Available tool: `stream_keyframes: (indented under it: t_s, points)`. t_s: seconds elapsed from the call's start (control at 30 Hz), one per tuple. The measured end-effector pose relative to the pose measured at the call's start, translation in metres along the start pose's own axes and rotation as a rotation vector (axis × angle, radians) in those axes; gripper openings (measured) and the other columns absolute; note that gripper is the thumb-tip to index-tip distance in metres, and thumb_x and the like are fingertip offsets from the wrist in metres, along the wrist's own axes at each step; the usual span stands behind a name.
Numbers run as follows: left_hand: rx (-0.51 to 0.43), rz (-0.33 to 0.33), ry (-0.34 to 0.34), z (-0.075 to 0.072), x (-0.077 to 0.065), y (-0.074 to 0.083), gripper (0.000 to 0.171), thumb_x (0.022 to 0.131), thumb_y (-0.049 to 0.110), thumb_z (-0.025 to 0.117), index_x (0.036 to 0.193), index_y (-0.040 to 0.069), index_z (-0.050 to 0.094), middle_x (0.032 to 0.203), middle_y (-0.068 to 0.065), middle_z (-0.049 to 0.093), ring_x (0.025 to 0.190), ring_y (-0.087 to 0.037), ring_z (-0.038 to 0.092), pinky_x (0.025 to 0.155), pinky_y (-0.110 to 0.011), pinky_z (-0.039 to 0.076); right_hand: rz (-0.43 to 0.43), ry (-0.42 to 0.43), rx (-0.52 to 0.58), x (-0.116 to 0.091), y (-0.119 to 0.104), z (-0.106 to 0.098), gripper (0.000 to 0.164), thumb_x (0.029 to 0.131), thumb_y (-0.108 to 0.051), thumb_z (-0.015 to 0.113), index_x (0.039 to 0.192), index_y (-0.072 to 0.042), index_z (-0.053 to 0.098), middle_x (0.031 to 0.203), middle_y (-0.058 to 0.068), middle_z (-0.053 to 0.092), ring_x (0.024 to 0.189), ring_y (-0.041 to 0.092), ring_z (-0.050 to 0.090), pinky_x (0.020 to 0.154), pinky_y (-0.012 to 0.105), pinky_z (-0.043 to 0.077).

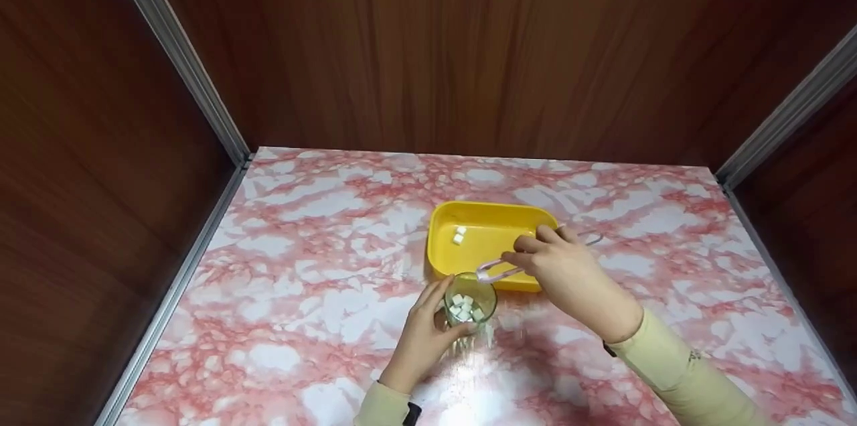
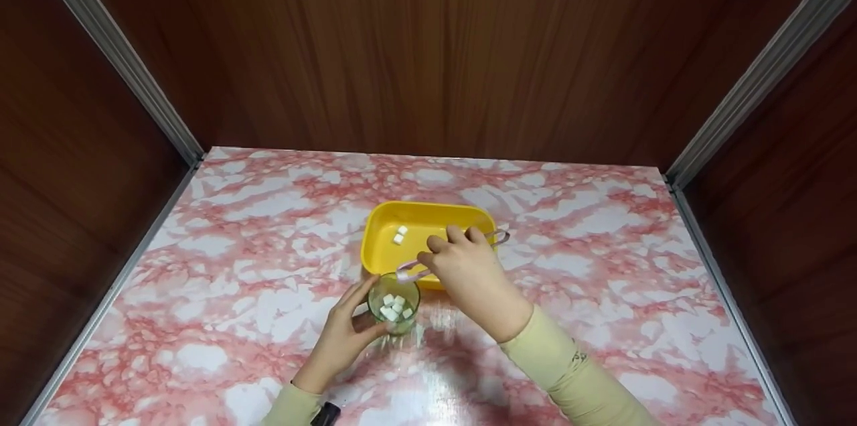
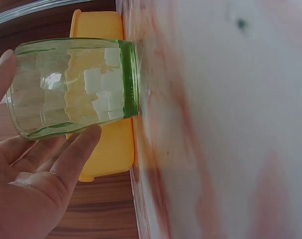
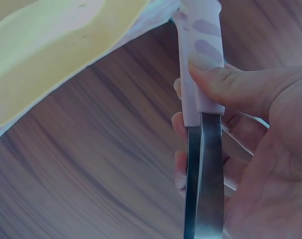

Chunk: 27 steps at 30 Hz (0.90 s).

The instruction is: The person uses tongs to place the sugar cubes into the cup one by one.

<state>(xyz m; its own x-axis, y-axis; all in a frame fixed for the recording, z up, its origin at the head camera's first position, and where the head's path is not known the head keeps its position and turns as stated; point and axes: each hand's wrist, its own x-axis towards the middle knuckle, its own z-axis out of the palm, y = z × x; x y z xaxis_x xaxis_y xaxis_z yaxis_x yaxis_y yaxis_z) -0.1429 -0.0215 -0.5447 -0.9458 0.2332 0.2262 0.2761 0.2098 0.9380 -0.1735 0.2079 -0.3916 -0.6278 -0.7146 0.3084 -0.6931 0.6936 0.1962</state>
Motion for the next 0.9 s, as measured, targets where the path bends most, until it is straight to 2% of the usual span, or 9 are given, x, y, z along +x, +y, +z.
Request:
stream_keyframes:
  t_s: [0.27, 0.4, 0.53, 0.63, 0.9]
  points:
    - [0.037, 0.022, 0.006, 0.000, 0.000, 0.001, 0.084, 0.077, 0.029, 0.078, 0.148, 0.011, 0.037, 0.146, -0.004, 0.037, 0.132, -0.024, 0.038, 0.102, -0.030, 0.041, -0.040, 0.012, 0.009, 0.000, -0.011, 0.006, 0.034, 0.072, -0.002, 0.081, 0.101, -0.019, 0.076, 0.089, -0.002, 0.060, 0.078, 0.023, 0.045, 0.064, 0.036, 0.037]
    - [0.056, 0.003, 0.006, 0.000, 0.000, 0.002, 0.084, 0.077, 0.029, 0.079, 0.148, 0.012, 0.037, 0.146, 0.000, 0.037, 0.132, -0.020, 0.037, 0.104, -0.030, 0.039, -0.048, 0.005, 0.024, 0.000, -0.016, 0.011, 0.032, 0.071, -0.009, 0.082, 0.099, -0.021, 0.075, 0.089, -0.003, 0.060, 0.079, 0.022, 0.046, 0.066, 0.036, 0.039]
    - [0.005, -0.001, -0.002, 0.000, -0.001, 0.002, 0.083, 0.078, 0.025, 0.079, 0.148, 0.010, 0.037, 0.147, -0.001, 0.036, 0.132, -0.023, 0.038, 0.104, -0.034, 0.040, -0.052, -0.013, 0.042, 0.000, -0.019, 0.015, 0.034, 0.066, -0.019, 0.086, 0.099, -0.021, 0.075, 0.089, -0.004, 0.060, 0.078, 0.021, 0.047, 0.068, 0.037, 0.039]
    - [-0.039, 0.004, -0.009, 0.000, -0.001, 0.002, 0.083, 0.078, 0.024, 0.078, 0.148, 0.009, 0.036, 0.147, -0.003, 0.035, 0.130, -0.027, 0.041, 0.100, -0.036, 0.044, -0.057, -0.020, 0.045, 0.000, -0.021, 0.019, 0.036, 0.064, -0.020, 0.086, 0.098, -0.021, 0.075, 0.088, -0.004, 0.060, 0.077, 0.021, 0.047, 0.067, 0.037, 0.039]
    - [-0.021, -0.005, -0.012, 0.000, 0.000, 0.002, 0.082, 0.079, 0.024, 0.078, 0.148, 0.011, 0.035, 0.147, -0.002, 0.034, 0.130, -0.025, 0.041, 0.098, -0.031, 0.045, -0.055, -0.027, 0.033, -0.001, -0.024, 0.025, 0.035, 0.064, -0.017, 0.086, 0.097, -0.021, 0.076, 0.088, -0.005, 0.060, 0.077, 0.020, 0.048, 0.066, 0.037, 0.042]
